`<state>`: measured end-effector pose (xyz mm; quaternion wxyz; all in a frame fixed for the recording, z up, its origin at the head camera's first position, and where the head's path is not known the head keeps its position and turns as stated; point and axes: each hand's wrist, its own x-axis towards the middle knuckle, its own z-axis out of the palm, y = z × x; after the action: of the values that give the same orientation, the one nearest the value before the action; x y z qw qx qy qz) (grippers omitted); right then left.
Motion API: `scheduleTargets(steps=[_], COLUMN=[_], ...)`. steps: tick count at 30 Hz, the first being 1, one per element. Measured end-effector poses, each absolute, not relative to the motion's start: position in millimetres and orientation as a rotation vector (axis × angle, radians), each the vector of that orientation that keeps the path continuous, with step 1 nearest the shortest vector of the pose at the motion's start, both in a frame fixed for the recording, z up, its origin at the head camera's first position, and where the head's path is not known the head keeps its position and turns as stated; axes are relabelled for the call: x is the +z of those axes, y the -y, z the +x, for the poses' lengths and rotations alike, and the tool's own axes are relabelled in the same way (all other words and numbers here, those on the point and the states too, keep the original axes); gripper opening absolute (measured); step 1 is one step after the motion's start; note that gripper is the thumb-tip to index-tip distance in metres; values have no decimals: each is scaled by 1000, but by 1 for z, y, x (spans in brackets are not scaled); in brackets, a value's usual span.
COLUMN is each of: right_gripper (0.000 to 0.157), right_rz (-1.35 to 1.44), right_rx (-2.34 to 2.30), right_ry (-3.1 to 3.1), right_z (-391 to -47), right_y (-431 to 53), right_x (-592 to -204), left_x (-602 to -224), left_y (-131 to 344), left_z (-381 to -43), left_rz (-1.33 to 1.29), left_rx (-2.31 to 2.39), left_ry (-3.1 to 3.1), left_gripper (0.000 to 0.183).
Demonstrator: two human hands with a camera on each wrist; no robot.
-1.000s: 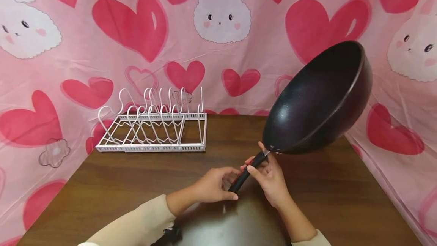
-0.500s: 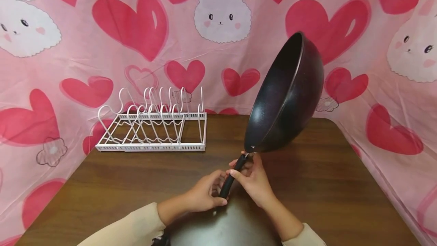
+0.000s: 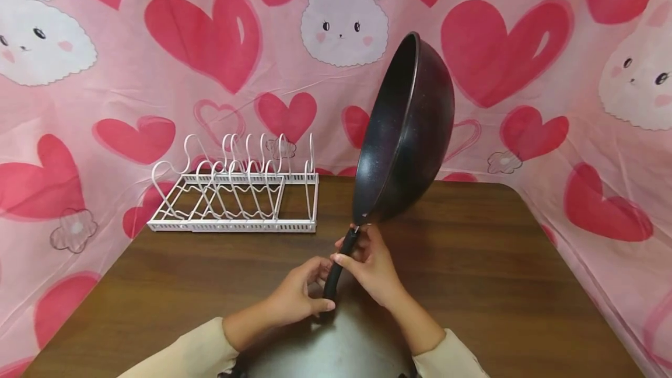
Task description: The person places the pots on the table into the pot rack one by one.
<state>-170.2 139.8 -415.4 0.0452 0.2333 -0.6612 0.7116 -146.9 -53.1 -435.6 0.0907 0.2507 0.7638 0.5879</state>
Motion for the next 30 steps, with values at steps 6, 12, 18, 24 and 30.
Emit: scheduleTargets(steps=[6,12,18,24,30], right_gripper=[61,64,65,64,62], right_rz=[778,840,904,917,998], right_rx=[2137,2111,2049,2063,2088], right_ry=[2050,2081,2101,2111,2088], right_z=[-178,-180,-182,-186,-191], right_y=[-127,-117,-109,-98,-86], right_x=[-410,-410,-402,-395,-390], left_x=[-433,-440,-429,-421,-433], left_y=[67,76,78,86,96], left_z=[-149,-151,-146,-144,-149], left_rz=[804,841,852,764,782], left_rx=[1721,1727,1782,1819,1880], left_ry=[-2392,-2456,-2503,-2502,-2499], left_gripper=[56,58,56,57,59])
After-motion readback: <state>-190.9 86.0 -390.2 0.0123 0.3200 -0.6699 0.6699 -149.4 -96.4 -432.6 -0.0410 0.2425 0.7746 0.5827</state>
